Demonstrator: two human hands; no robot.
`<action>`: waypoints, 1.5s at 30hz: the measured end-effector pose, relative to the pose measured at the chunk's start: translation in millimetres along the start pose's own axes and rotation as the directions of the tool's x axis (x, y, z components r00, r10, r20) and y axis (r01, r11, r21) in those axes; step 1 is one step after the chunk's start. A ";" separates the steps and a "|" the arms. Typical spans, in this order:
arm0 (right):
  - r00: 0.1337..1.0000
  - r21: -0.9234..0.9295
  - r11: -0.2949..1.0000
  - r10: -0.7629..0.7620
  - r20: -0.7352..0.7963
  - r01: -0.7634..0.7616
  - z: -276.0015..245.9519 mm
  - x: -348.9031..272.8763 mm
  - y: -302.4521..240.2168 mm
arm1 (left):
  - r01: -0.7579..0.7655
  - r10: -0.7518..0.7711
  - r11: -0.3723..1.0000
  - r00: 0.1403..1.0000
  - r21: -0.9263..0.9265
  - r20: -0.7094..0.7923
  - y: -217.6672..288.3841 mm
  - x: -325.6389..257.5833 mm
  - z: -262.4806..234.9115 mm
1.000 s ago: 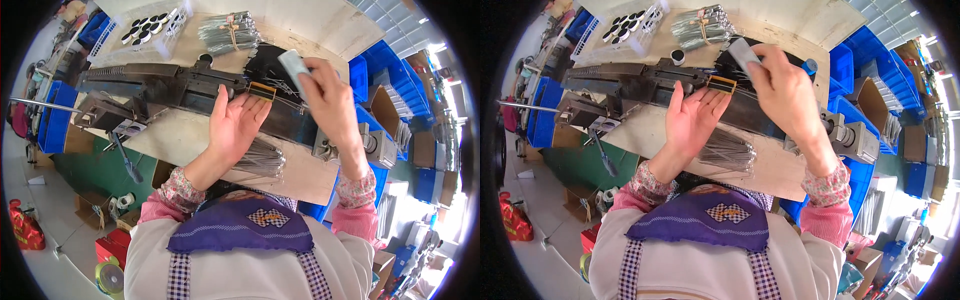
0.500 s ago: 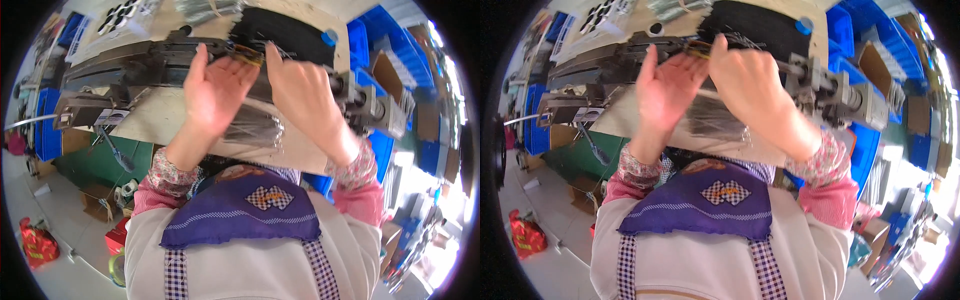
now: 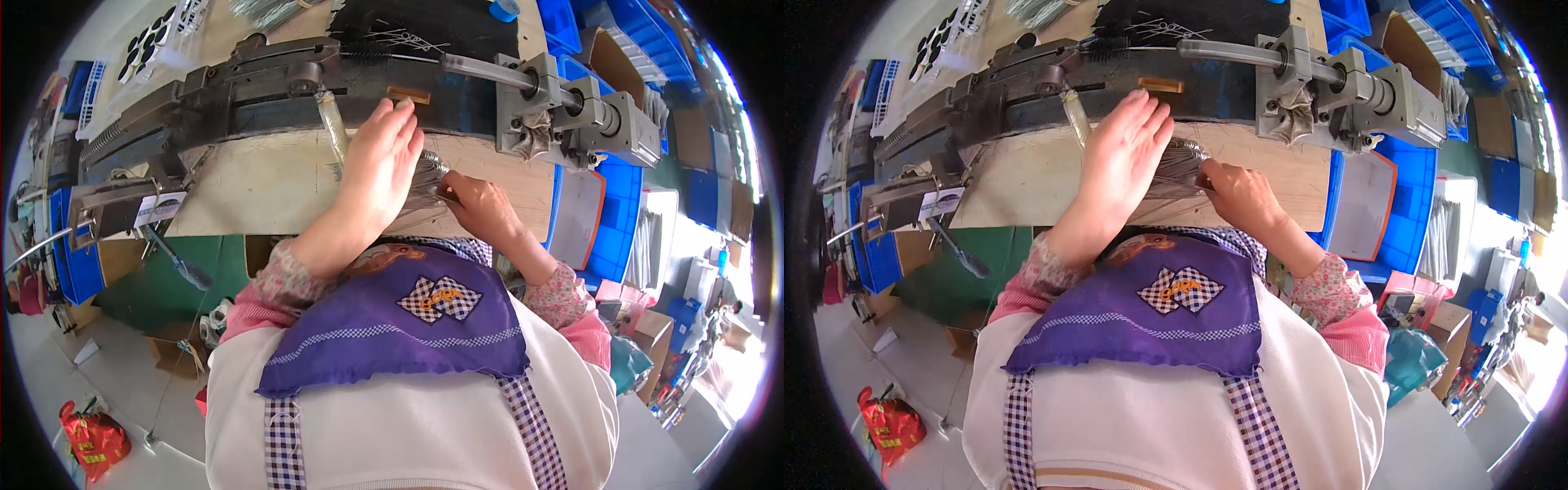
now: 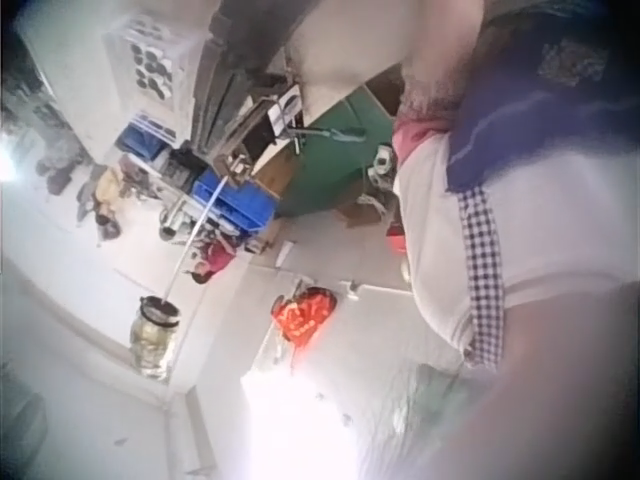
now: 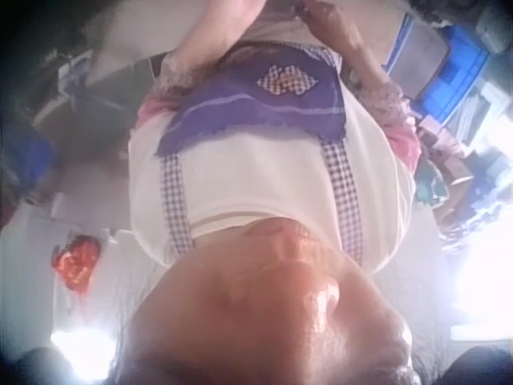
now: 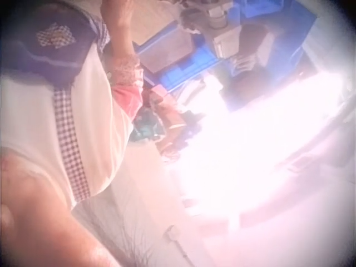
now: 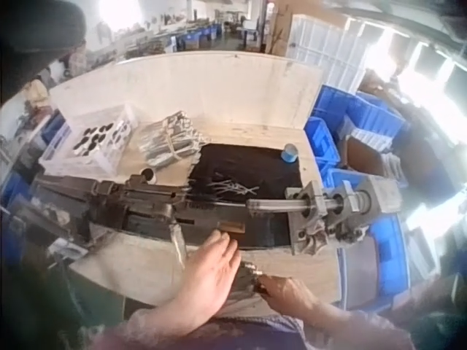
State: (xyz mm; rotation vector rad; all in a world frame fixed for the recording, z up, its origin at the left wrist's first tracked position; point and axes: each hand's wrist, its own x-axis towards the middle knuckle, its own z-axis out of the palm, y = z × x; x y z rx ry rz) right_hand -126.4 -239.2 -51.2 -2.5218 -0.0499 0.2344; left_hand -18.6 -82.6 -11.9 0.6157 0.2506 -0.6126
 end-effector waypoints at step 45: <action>0.726 -0.477 0.729 -0.645 -0.238 0.491 -115.0 114.1 -67.7 | 0.090 -0.036 0.988 0.924 -0.124 0.382 100.6 -69.3 15.5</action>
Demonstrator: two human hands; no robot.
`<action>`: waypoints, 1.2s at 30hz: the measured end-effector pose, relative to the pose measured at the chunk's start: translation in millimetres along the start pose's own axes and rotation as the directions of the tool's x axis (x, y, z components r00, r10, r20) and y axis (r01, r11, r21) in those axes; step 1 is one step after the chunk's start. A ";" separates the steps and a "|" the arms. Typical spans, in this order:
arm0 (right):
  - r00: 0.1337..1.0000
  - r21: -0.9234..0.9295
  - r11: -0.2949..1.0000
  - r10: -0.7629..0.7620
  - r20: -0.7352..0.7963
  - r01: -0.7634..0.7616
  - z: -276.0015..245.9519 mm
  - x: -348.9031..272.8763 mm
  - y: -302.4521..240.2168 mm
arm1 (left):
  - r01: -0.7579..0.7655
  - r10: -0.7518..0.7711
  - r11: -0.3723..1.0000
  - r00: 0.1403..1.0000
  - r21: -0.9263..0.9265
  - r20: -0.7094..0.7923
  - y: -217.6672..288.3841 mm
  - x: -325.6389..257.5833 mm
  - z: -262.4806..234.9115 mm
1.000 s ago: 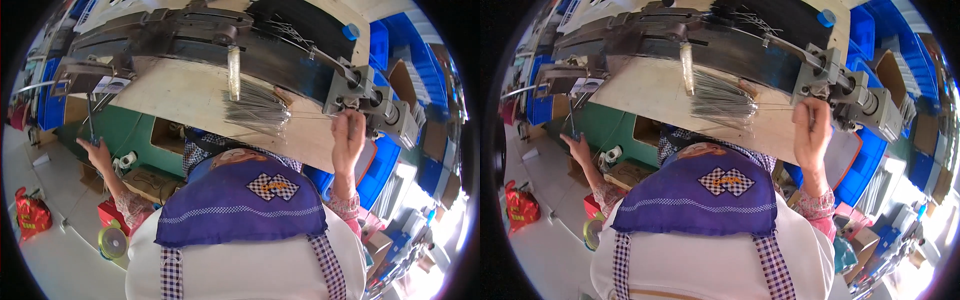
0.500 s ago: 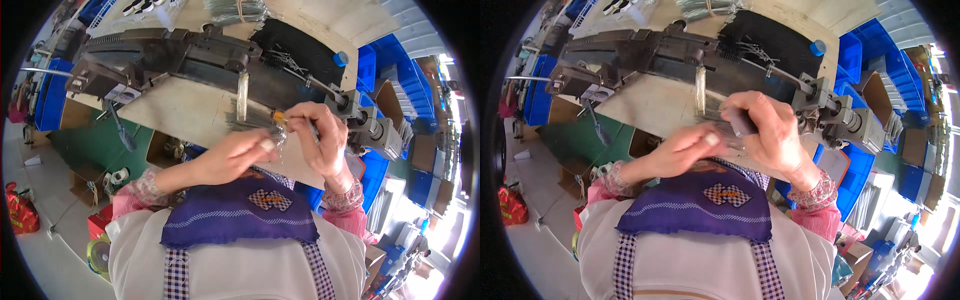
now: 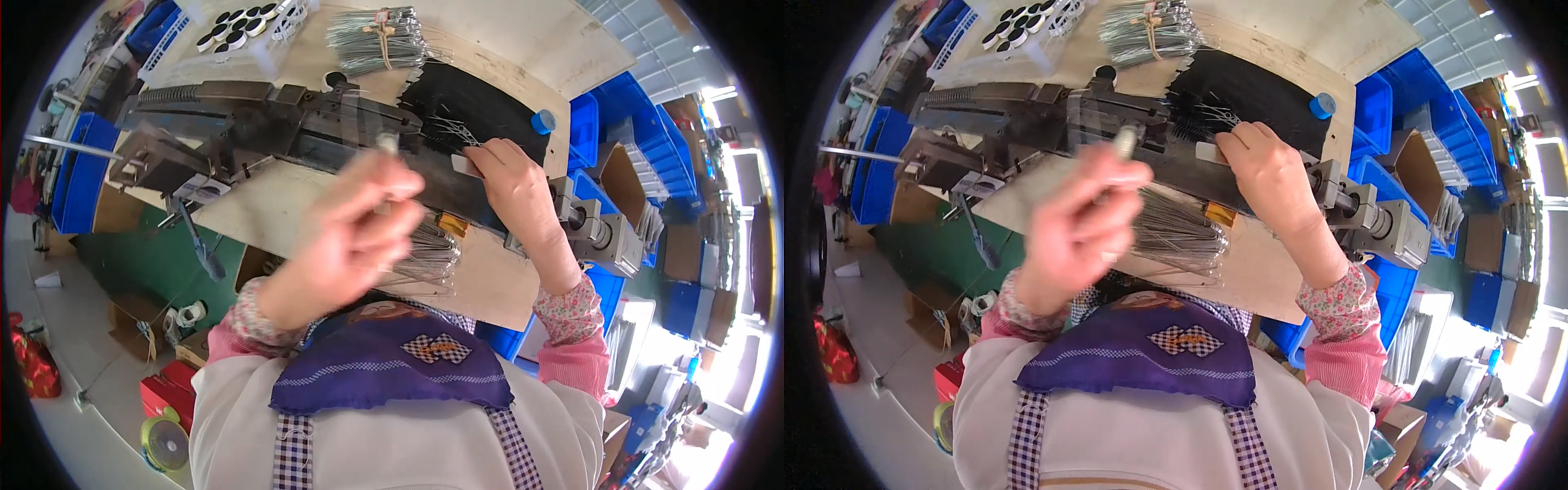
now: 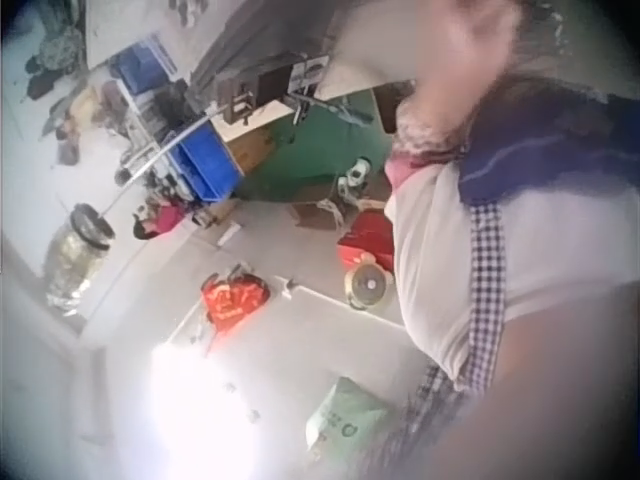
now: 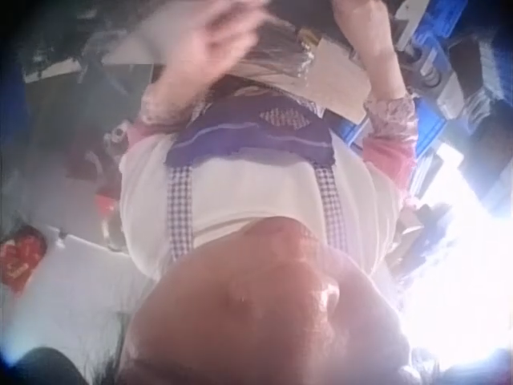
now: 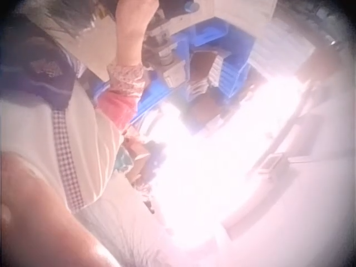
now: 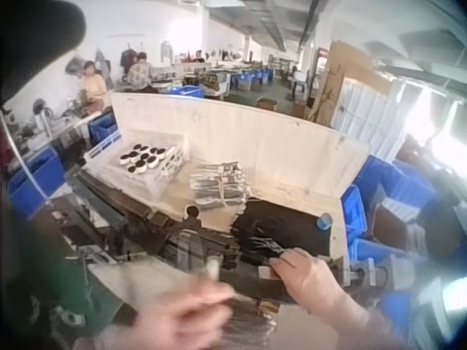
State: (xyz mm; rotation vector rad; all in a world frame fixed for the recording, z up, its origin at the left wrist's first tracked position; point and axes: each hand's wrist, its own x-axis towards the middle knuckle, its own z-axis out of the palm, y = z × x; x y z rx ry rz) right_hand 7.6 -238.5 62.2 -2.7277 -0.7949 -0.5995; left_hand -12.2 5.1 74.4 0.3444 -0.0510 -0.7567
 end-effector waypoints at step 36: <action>0.995 0.564 0.820 0.097 0.024 -0.093 31.6 47.6 3.0 | -0.126 0.546 0.256 0.837 0.958 -0.036 -52.7 5.5 -70.5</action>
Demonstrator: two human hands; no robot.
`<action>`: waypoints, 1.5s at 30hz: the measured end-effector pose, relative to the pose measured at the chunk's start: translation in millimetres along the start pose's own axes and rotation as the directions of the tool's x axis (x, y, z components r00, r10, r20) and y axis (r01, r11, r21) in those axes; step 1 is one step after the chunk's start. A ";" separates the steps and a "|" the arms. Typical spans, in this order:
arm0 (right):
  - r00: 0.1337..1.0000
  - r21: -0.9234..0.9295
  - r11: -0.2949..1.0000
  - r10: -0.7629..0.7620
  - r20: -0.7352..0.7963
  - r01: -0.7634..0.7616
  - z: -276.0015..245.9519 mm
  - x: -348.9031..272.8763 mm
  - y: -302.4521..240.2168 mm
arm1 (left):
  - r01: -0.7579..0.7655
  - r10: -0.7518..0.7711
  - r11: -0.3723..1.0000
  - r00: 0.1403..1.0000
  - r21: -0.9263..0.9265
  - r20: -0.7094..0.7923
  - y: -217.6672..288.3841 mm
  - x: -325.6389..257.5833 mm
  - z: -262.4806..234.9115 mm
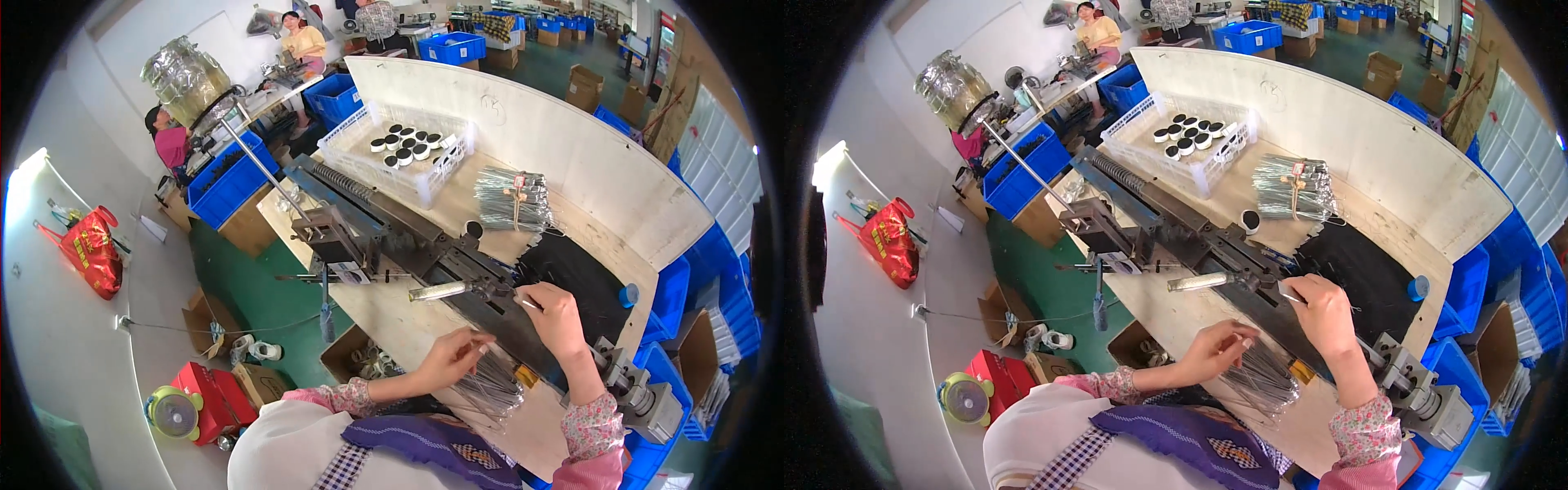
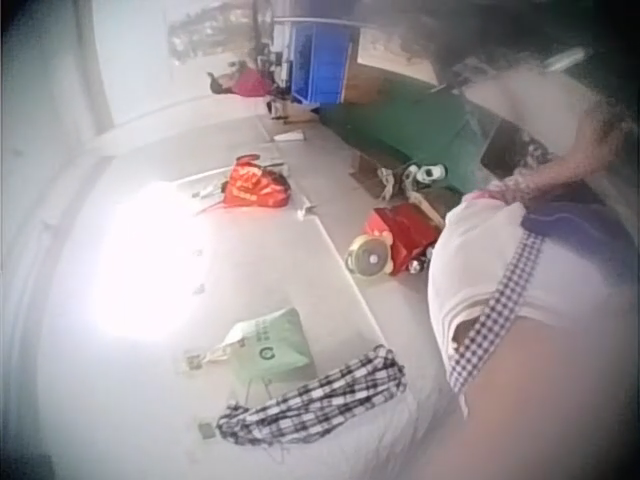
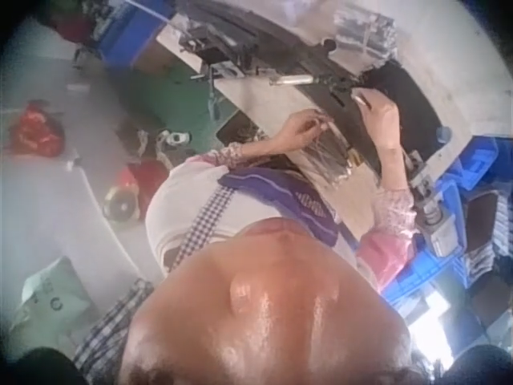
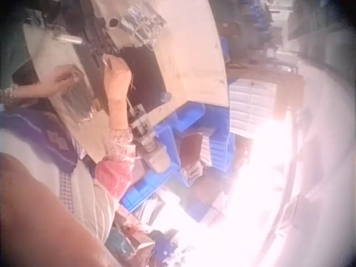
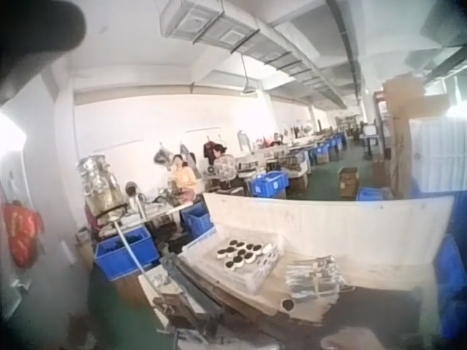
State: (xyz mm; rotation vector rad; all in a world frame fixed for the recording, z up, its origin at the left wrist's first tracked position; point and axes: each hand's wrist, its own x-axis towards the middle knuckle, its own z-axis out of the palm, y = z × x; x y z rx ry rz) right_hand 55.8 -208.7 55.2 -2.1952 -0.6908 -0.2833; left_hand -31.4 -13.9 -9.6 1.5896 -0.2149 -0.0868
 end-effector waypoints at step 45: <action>0.899 -0.519 0.742 0.414 -0.142 -0.424 51.0 -185.6 3.4 | 0.006 -0.304 0.832 0.842 -0.555 -0.446 -56.0 26.4 -103.6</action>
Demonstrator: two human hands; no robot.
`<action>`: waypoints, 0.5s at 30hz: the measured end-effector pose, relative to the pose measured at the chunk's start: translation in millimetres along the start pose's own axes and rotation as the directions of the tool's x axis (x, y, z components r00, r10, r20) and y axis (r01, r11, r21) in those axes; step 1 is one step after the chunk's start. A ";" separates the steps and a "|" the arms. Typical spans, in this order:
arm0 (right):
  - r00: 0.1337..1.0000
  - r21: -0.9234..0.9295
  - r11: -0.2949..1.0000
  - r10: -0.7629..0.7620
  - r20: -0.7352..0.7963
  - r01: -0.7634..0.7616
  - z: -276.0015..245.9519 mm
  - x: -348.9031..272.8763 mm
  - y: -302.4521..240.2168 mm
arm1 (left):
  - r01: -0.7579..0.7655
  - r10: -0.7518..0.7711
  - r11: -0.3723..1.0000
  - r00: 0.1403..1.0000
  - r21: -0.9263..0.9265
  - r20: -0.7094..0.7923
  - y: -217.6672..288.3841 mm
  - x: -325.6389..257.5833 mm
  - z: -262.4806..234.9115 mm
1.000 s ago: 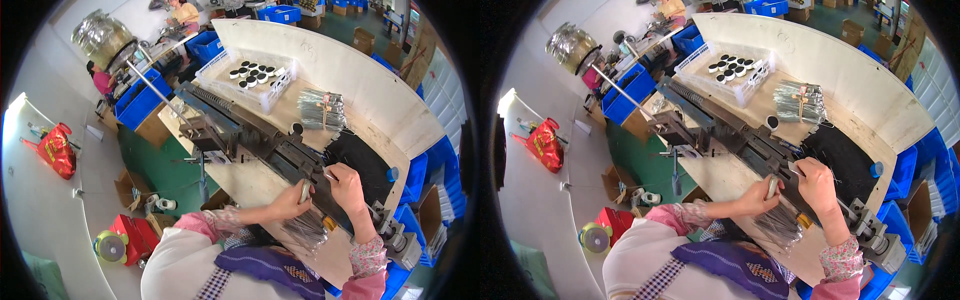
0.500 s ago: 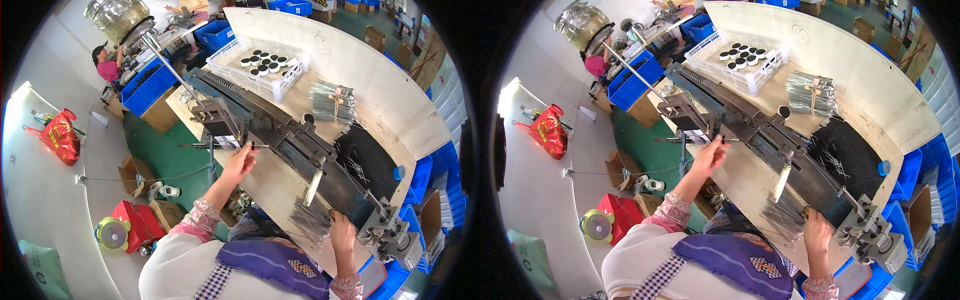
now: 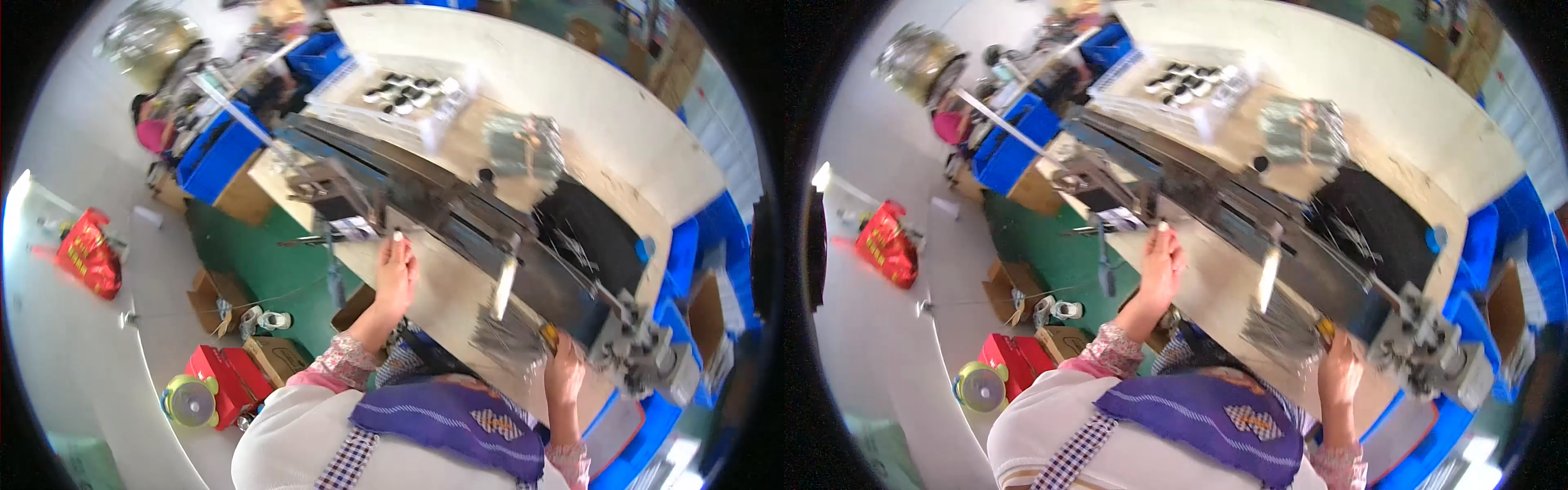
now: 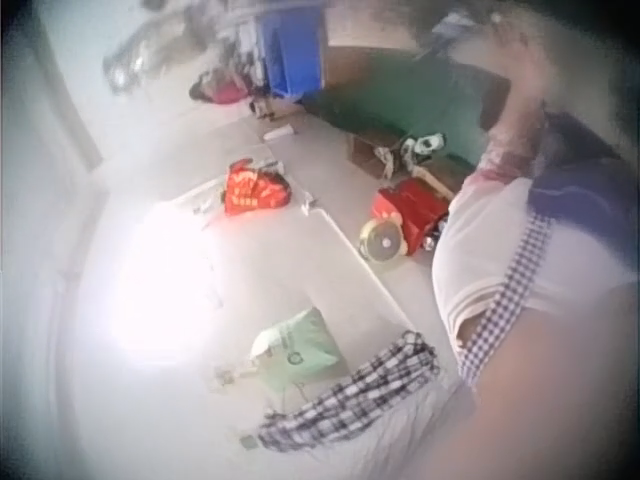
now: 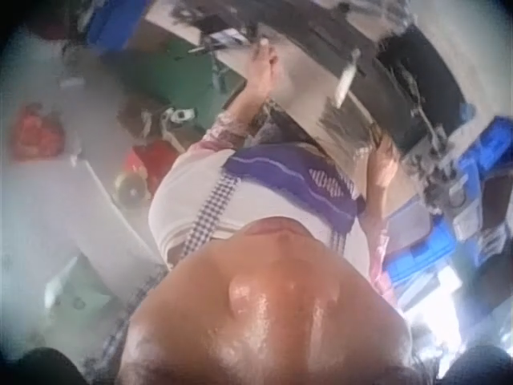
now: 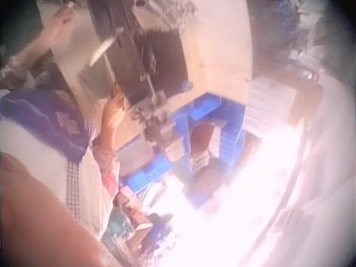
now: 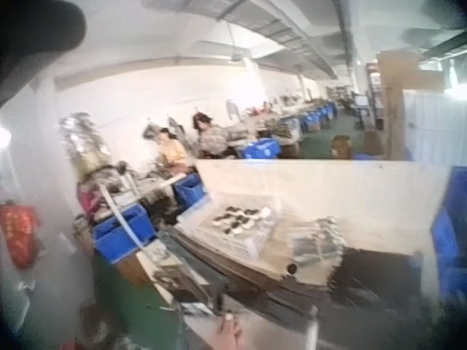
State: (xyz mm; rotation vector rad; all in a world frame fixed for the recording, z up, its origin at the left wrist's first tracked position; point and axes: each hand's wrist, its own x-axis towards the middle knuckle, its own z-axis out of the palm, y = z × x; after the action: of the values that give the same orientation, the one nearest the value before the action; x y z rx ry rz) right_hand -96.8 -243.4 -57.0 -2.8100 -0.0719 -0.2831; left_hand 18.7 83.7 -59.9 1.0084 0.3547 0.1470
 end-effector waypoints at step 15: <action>0.991 0.066 0.991 0.123 -0.044 -0.120 -28.8 -12.1 -13.4 | 0.536 -0.606 0.786 0.573 0.307 0.552 -23.8 -48.1 172.8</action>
State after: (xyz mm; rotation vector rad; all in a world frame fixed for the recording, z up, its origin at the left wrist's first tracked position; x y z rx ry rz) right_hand -115.1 -239.9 -28.6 -2.7298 0.0993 -0.3131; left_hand 34.6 -80.8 13.9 0.9375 0.0511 -0.8172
